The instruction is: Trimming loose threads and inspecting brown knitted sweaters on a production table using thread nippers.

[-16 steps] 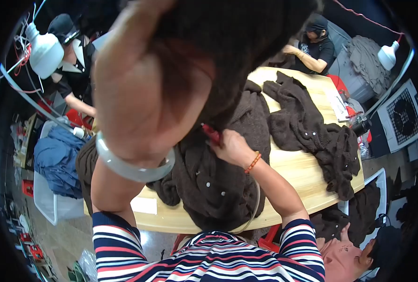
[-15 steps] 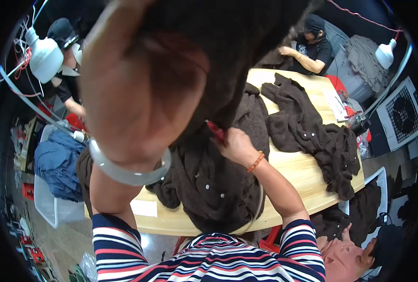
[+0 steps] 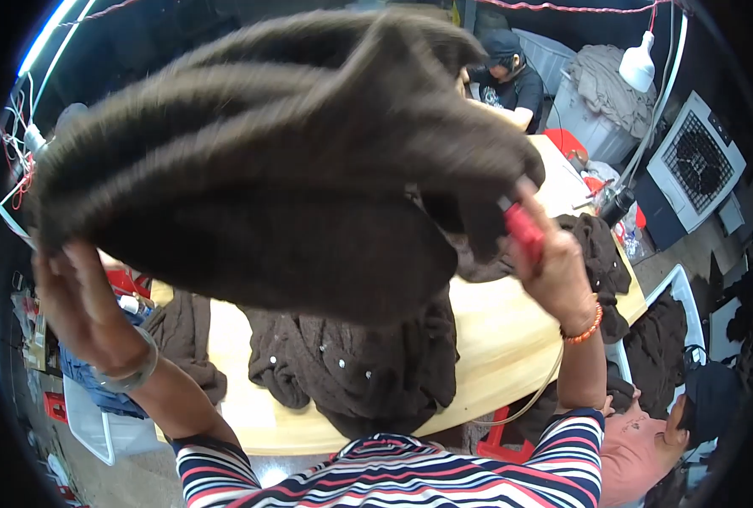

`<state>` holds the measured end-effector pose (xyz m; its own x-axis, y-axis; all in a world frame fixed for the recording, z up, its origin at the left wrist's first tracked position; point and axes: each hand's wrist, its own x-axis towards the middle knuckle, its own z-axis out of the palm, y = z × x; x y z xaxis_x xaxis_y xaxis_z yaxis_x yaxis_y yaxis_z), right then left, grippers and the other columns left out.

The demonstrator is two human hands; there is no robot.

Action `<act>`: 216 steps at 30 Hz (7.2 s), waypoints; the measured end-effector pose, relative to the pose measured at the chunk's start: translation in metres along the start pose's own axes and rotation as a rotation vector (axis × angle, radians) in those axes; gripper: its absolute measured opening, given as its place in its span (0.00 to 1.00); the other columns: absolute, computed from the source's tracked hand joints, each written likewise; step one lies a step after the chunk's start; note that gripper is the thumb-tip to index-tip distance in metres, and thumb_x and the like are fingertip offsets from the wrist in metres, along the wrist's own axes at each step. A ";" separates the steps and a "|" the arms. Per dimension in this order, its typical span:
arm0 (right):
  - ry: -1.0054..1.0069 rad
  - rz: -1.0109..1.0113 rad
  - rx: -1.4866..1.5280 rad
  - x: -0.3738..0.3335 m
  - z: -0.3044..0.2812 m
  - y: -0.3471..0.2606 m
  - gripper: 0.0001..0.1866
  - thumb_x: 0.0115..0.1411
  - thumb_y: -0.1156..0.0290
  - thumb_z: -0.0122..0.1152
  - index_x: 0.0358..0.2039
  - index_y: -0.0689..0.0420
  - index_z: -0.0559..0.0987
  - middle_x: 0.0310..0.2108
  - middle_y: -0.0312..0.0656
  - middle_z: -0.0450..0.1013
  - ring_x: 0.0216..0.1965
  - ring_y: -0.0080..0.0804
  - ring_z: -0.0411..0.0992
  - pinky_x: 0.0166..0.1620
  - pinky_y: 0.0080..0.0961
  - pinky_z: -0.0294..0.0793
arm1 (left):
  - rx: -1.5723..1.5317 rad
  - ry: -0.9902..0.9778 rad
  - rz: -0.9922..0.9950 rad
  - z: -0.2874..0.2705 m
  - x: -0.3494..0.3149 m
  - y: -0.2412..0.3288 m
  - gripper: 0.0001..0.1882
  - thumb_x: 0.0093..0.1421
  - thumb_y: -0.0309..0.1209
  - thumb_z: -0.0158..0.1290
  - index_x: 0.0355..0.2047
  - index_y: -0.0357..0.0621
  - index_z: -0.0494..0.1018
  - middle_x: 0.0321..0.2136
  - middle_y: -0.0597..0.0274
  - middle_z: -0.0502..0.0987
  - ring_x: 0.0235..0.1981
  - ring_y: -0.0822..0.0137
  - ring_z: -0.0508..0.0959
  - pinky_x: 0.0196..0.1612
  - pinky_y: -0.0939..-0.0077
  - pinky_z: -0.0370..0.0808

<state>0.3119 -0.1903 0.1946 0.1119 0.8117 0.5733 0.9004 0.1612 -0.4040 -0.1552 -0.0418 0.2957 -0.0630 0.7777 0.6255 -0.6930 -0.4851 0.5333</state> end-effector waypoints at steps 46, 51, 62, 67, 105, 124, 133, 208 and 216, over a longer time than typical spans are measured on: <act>-0.923 0.102 0.084 -0.124 0.134 -0.066 0.16 0.61 0.60 0.58 0.45 0.55 0.73 0.23 0.52 0.76 0.29 0.52 0.77 0.33 0.45 0.75 | 0.729 -0.213 -1.148 -0.118 -0.230 -0.239 0.07 0.58 0.27 0.61 0.33 0.34 0.80 0.28 0.70 0.79 0.30 0.81 0.74 0.36 0.86 0.71; -0.867 0.106 0.059 -0.123 0.125 -0.069 0.13 0.60 0.63 0.59 0.37 0.60 0.73 0.20 0.51 0.76 0.27 0.50 0.78 0.31 0.43 0.76 | 0.887 -0.280 -1.067 -0.121 -0.237 -0.237 0.08 0.56 0.27 0.62 0.36 0.37 0.79 0.31 0.67 0.80 0.33 0.76 0.76 0.39 0.82 0.71; -0.881 0.304 0.030 -0.135 0.103 -0.048 0.15 0.61 0.60 0.59 0.45 0.52 0.74 0.26 0.50 0.77 0.31 0.53 0.77 0.37 0.45 0.74 | 1.511 -1.024 -0.108 -0.053 -0.262 -0.249 0.29 0.55 0.34 0.60 0.58 0.47 0.69 0.64 0.52 0.62 0.67 0.50 0.57 0.67 0.53 0.53; -0.819 0.266 -0.047 -0.135 0.108 -0.039 0.10 0.60 0.65 0.57 0.34 0.58 0.72 0.22 0.53 0.76 0.27 0.54 0.77 0.32 0.46 0.75 | 1.539 -0.995 -0.150 -0.068 -0.272 -0.258 0.27 0.56 0.37 0.59 0.58 0.54 0.71 0.67 0.53 0.57 0.69 0.48 0.53 0.69 0.50 0.47; -0.835 0.415 -0.010 -0.130 0.095 -0.021 0.14 0.61 0.60 0.57 0.40 0.55 0.72 0.26 0.53 0.76 0.33 0.56 0.77 0.41 0.47 0.74 | 1.465 -1.127 -0.076 -0.022 -0.260 -0.285 0.34 0.56 0.42 0.59 0.60 0.43 0.65 0.67 0.51 0.57 0.70 0.48 0.50 0.70 0.46 0.43; -0.840 0.186 0.063 -0.108 0.126 -0.031 0.14 0.60 0.61 0.57 0.35 0.61 0.75 0.27 0.55 0.77 0.35 0.52 0.78 0.39 0.45 0.76 | 1.529 -1.205 -0.141 -0.043 -0.279 -0.302 0.27 0.59 0.47 0.55 0.58 0.56 0.71 0.64 0.66 0.64 0.69 0.51 0.52 0.68 0.35 0.37; -0.806 0.378 -0.201 -0.119 0.112 0.010 0.15 0.60 0.57 0.59 0.40 0.54 0.74 0.25 0.52 0.77 0.31 0.54 0.77 0.40 0.46 0.75 | 1.482 -1.187 -0.203 -0.046 -0.278 -0.296 0.29 0.60 0.47 0.55 0.59 0.52 0.69 0.65 0.63 0.61 0.69 0.50 0.53 0.68 0.37 0.39; -0.839 0.315 -0.214 -0.102 0.122 -0.090 0.15 0.61 0.57 0.60 0.43 0.52 0.75 0.24 0.52 0.76 0.30 0.56 0.76 0.36 0.48 0.75 | 0.308 -0.119 -1.078 -0.168 -0.268 -0.227 0.10 0.60 0.22 0.57 0.43 0.37 0.77 0.38 0.69 0.80 0.37 0.80 0.77 0.44 0.84 0.74; -1.097 0.157 -0.084 -0.105 0.149 -0.127 0.17 0.61 0.57 0.59 0.46 0.52 0.75 0.24 0.52 0.77 0.30 0.53 0.77 0.37 0.46 0.75 | 0.171 0.030 -1.046 -0.180 -0.277 -0.222 0.12 0.62 0.21 0.54 0.45 0.33 0.77 0.40 0.66 0.80 0.39 0.77 0.77 0.47 0.83 0.73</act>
<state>0.1232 -0.2124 0.0800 -0.1681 0.8830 -0.4382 0.9391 0.0082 -0.3437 -0.1135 -0.0780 -0.0986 0.4870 0.8492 -0.2039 -0.3029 0.3832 0.8726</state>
